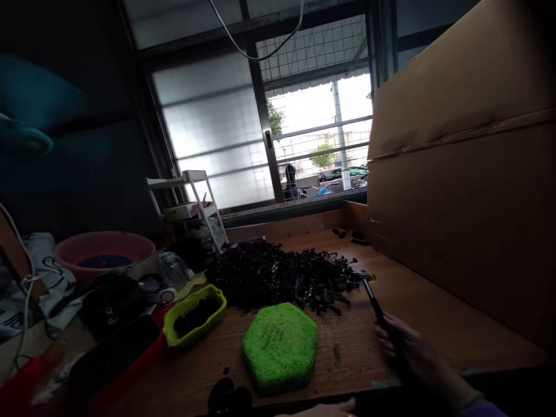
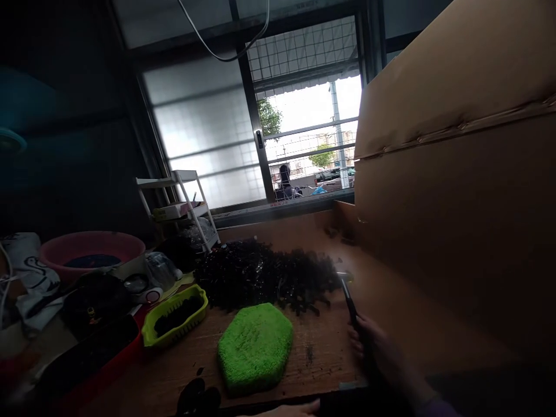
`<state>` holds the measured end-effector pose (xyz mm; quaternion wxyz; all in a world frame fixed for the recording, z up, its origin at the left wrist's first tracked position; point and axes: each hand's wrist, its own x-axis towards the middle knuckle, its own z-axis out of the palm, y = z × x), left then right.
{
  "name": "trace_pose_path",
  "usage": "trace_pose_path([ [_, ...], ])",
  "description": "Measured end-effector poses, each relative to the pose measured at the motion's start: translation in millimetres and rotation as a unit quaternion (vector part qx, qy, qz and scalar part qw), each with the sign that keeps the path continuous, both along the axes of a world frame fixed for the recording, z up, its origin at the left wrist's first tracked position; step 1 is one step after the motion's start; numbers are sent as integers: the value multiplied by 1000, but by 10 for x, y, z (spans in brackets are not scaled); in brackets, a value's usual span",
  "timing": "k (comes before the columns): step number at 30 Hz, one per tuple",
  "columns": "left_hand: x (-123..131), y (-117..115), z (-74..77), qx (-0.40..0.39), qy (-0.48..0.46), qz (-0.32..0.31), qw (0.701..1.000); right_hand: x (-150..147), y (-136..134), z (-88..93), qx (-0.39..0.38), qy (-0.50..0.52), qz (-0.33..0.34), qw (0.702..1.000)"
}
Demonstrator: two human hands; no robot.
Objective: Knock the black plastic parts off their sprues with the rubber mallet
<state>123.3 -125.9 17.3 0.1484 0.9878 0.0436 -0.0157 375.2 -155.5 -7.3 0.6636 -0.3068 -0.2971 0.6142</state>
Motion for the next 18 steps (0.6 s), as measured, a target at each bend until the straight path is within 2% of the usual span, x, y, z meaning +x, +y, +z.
trace_pose_path([
  [2,13,-66,-5,11,-34,-12,999,5,-12,-5,3,5,1,1000],
  [3,-18,-72,33,24,-62,7,998,7,-19,-6,3,6,2,1000],
  [4,-72,-64,88,39,-92,52,994,8,-25,-6,2,7,2,1000],
  [6,-228,-23,214,59,-132,208,967,9,-35,-2,-4,7,5,1000],
  [8,-402,30,306,52,-111,341,932,6,-40,6,-13,6,8,1000],
  [9,-487,57,332,44,-86,366,926,4,-42,12,-16,5,9,1000],
  [12,-756,141,357,33,8,386,922,-3,-54,30,-21,2,8,1000],
  [13,-867,169,363,38,33,426,903,-5,-60,36,-22,1,6,1000],
  [16,-1266,233,413,51,90,583,806,-12,-75,54,-25,-6,-1,1000],
  [18,-1496,230,464,66,89,631,768,-20,-75,64,-28,-11,-6,1000],
])
